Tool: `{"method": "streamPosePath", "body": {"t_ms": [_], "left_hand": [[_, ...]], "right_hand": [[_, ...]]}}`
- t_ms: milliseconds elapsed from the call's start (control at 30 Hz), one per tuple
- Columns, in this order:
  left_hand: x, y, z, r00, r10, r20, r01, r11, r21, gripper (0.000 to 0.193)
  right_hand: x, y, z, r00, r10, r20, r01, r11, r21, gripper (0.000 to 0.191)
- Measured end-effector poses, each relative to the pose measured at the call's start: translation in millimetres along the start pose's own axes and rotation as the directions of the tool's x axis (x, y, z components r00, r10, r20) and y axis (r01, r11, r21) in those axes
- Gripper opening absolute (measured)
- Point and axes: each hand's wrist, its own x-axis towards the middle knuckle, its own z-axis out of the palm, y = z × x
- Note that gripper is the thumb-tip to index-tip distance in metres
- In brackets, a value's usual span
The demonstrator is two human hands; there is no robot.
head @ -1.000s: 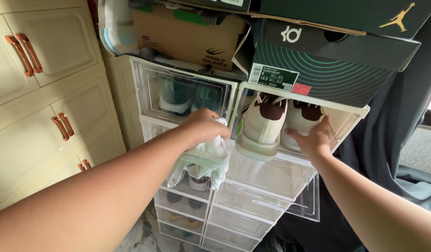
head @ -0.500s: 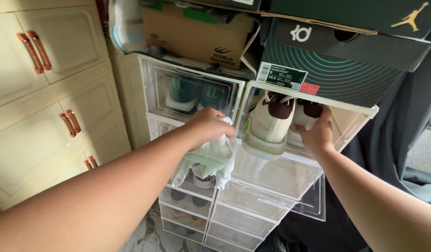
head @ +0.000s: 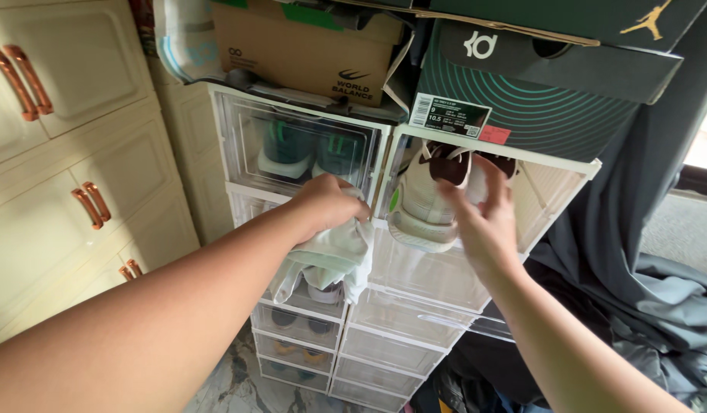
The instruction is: The person wipes each shoe with a white cloth, turning the shoes to clean different sides, then places the cleaned pairs into the drawers of a clear plastic shoe rack, picking up additional pairs from the floor.
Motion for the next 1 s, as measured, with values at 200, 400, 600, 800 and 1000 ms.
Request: {"method": "streamPosePath", "body": {"t_ms": [200,400,600,800,1000], "left_hand": [[-1.6,3.9,-1.6,0.998,0.023,0.057,-0.018,0.996,-0.087,0.047],[-10.4,5.5,-15.0,0.966,-0.062,0.25,0.154,0.917,-0.368,0.047],[-14.1,1.8,-32.8,0.815,-0.155,0.559,0.503,0.669,-0.548,0.053],[5.7,-24.6,-20.5,0.687,0.123,0.716,0.594,0.472,-0.651,0.042],[11.6,-20.8,9.7,0.715,0.132,0.687,0.609,0.367,-0.703,0.033]], "right_hand": [[6.0,-33.2,13.5,0.993,-0.109,0.038,0.115,0.975,-0.19,0.1],[6.6,-27.1,8.9,0.99,0.127,0.057,-0.13,0.991,0.044,0.084],[-30.7,-27.2,-18.2,0.991,0.13,0.0,-0.126,0.956,0.265,0.078],[-80.2,-37.7,-49.2,0.992,0.122,0.016,-0.12,0.933,0.34,0.077],[-138.9,-47.9,-75.5,0.988,0.129,-0.084,-0.095,0.941,0.324,0.075]]}}
